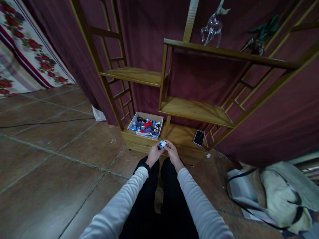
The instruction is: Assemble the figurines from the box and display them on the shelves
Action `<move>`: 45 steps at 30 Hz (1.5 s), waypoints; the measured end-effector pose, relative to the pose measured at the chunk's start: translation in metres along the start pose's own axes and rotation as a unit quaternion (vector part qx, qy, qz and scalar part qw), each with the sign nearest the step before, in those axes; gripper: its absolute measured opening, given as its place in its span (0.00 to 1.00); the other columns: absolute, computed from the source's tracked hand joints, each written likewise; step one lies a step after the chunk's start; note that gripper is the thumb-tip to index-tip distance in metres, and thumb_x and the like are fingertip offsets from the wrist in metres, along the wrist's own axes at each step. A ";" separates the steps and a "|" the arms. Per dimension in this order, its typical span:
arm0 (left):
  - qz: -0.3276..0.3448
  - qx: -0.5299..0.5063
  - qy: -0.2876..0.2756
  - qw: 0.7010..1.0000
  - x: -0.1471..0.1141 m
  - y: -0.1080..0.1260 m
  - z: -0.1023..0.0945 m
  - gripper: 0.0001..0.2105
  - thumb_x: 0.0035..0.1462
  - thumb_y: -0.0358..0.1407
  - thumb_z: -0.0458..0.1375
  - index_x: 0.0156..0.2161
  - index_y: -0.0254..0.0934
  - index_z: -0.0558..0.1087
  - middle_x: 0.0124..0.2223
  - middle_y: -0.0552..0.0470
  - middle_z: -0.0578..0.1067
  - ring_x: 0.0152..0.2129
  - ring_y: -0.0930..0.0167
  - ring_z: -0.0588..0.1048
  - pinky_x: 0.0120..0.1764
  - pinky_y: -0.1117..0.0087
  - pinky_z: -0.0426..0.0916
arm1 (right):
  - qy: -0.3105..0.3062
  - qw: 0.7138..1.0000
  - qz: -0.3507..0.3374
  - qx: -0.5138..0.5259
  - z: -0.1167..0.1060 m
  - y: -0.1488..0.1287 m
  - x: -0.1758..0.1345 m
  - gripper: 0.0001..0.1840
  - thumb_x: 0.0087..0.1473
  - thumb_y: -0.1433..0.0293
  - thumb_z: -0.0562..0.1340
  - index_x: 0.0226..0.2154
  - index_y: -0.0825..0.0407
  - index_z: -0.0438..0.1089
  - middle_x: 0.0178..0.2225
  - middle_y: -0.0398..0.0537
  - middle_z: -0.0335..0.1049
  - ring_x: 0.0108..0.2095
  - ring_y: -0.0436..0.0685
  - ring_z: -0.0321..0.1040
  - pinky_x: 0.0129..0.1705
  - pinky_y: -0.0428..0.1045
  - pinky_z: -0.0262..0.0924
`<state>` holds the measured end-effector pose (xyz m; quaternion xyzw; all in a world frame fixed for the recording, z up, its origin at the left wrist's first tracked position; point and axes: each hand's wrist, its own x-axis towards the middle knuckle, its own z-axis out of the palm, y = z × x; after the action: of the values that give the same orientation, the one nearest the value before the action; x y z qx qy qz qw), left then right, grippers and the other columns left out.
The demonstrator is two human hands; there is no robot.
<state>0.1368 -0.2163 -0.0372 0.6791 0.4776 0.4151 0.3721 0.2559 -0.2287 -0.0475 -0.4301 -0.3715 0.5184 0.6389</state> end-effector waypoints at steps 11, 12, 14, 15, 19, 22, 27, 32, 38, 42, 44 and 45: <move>0.058 0.110 0.029 0.992 -0.005 0.006 0.002 0.14 0.47 0.29 0.58 0.42 0.35 0.69 0.38 0.48 0.69 0.36 0.68 0.71 0.41 0.66 0.67 | 0.002 0.999 -0.001 -0.040 0.001 -0.005 -0.003 0.22 0.38 0.67 0.66 0.40 0.50 0.72 0.38 0.47 0.74 0.41 0.56 0.69 0.48 0.53 0.60; 0.058 0.116 0.025 0.991 -0.006 0.007 0.002 0.14 0.48 0.30 0.58 0.42 0.35 0.69 0.38 0.48 0.68 0.36 0.68 0.71 0.41 0.66 0.67 | 0.002 0.999 0.001 -0.036 0.001 -0.005 -0.003 0.22 0.38 0.67 0.66 0.40 0.50 0.72 0.37 0.46 0.75 0.40 0.56 0.69 0.48 0.53 0.60; 0.060 0.127 0.025 0.990 -0.008 0.009 0.002 0.14 0.49 0.30 0.57 0.43 0.36 0.68 0.40 0.48 0.67 0.37 0.67 0.71 0.42 0.66 0.66 | 0.006 1.000 0.006 -0.029 0.001 -0.005 -0.002 0.22 0.38 0.67 0.66 0.40 0.50 0.72 0.38 0.46 0.74 0.41 0.55 0.69 0.49 0.52 0.60; 0.062 0.135 0.025 0.989 -0.009 0.011 0.002 0.14 0.49 0.30 0.57 0.44 0.36 0.68 0.41 0.48 0.67 0.37 0.67 0.71 0.43 0.66 0.66 | 0.011 1.000 0.011 -0.024 0.001 -0.005 -0.002 0.22 0.38 0.66 0.66 0.40 0.50 0.72 0.39 0.46 0.74 0.41 0.55 0.68 0.49 0.53 0.60; 0.060 0.197 0.013 0.979 -0.017 0.018 0.001 0.17 0.50 0.28 0.56 0.47 0.39 0.66 0.46 0.46 0.65 0.40 0.66 0.71 0.43 0.66 0.66 | 0.026 0.999 0.046 0.011 0.002 -0.008 -0.004 0.23 0.39 0.63 0.66 0.41 0.51 0.72 0.43 0.48 0.72 0.41 0.56 0.68 0.48 0.53 0.61; 0.055 0.253 -0.002 0.966 -0.022 0.024 -0.001 0.19 0.51 0.26 0.55 0.49 0.41 0.64 0.49 0.46 0.63 0.42 0.66 0.70 0.42 0.67 0.66 | 0.009 0.998 0.060 0.012 0.002 -0.011 -0.005 0.22 0.41 0.60 0.65 0.41 0.51 0.72 0.44 0.49 0.72 0.43 0.56 0.68 0.48 0.53 0.61; 0.084 0.322 -0.021 0.943 -0.025 0.031 -0.002 0.18 0.53 0.23 0.50 0.48 0.39 0.63 0.46 0.45 0.63 0.44 0.65 0.67 0.43 0.65 0.65 | -0.016 0.998 0.053 -0.017 -0.002 -0.011 -0.006 0.20 0.39 0.63 0.66 0.38 0.51 0.74 0.44 0.48 0.72 0.46 0.57 0.66 0.49 0.53 0.59; 0.115 0.386 -0.028 0.915 -0.026 0.030 0.000 0.16 0.56 0.24 0.47 0.49 0.37 0.62 0.45 0.44 0.65 0.42 0.65 0.66 0.44 0.64 0.63 | -0.032 0.998 0.052 0.007 -0.005 -0.014 -0.007 0.19 0.39 0.66 0.65 0.38 0.50 0.74 0.45 0.49 0.72 0.47 0.58 0.66 0.50 0.54 0.58; 0.143 0.373 -0.027 0.916 -0.025 0.028 0.004 0.17 0.57 0.24 0.45 0.50 0.38 0.63 0.48 0.42 0.66 0.45 0.63 0.66 0.46 0.61 0.61 | -0.053 0.997 0.056 0.010 -0.008 -0.018 -0.009 0.19 0.38 0.71 0.62 0.38 0.49 0.74 0.46 0.47 0.72 0.49 0.60 0.65 0.52 0.55 0.57; 0.154 0.372 -0.039 0.914 -0.026 0.029 0.004 0.17 0.56 0.24 0.45 0.50 0.37 0.63 0.50 0.40 0.66 0.47 0.61 0.65 0.47 0.60 0.61 | -0.057 0.997 0.054 0.021 -0.010 -0.017 -0.008 0.19 0.38 0.72 0.61 0.37 0.49 0.74 0.46 0.47 0.72 0.49 0.59 0.65 0.53 0.55 0.57; 0.150 0.359 -0.044 0.920 -0.027 0.030 0.003 0.18 0.56 0.23 0.46 0.50 0.37 0.63 0.51 0.40 0.65 0.47 0.62 0.65 0.47 0.60 0.61 | -0.052 0.997 0.059 0.018 -0.011 -0.018 -0.009 0.19 0.38 0.72 0.62 0.37 0.49 0.74 0.46 0.47 0.73 0.49 0.59 0.65 0.52 0.55 0.58; 0.145 0.347 -0.045 0.925 -0.027 0.030 0.003 0.18 0.56 0.23 0.46 0.50 0.37 0.63 0.51 0.41 0.65 0.48 0.63 0.65 0.48 0.61 0.61 | -0.047 0.997 0.061 0.016 -0.011 -0.019 -0.009 0.18 0.38 0.71 0.62 0.37 0.49 0.74 0.45 0.47 0.73 0.48 0.59 0.65 0.52 0.55 0.58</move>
<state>0.1440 -0.2509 -0.0169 0.8455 0.4709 0.2418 0.0696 0.2708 -0.2411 -0.0336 -0.4166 -0.3656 0.5823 0.5948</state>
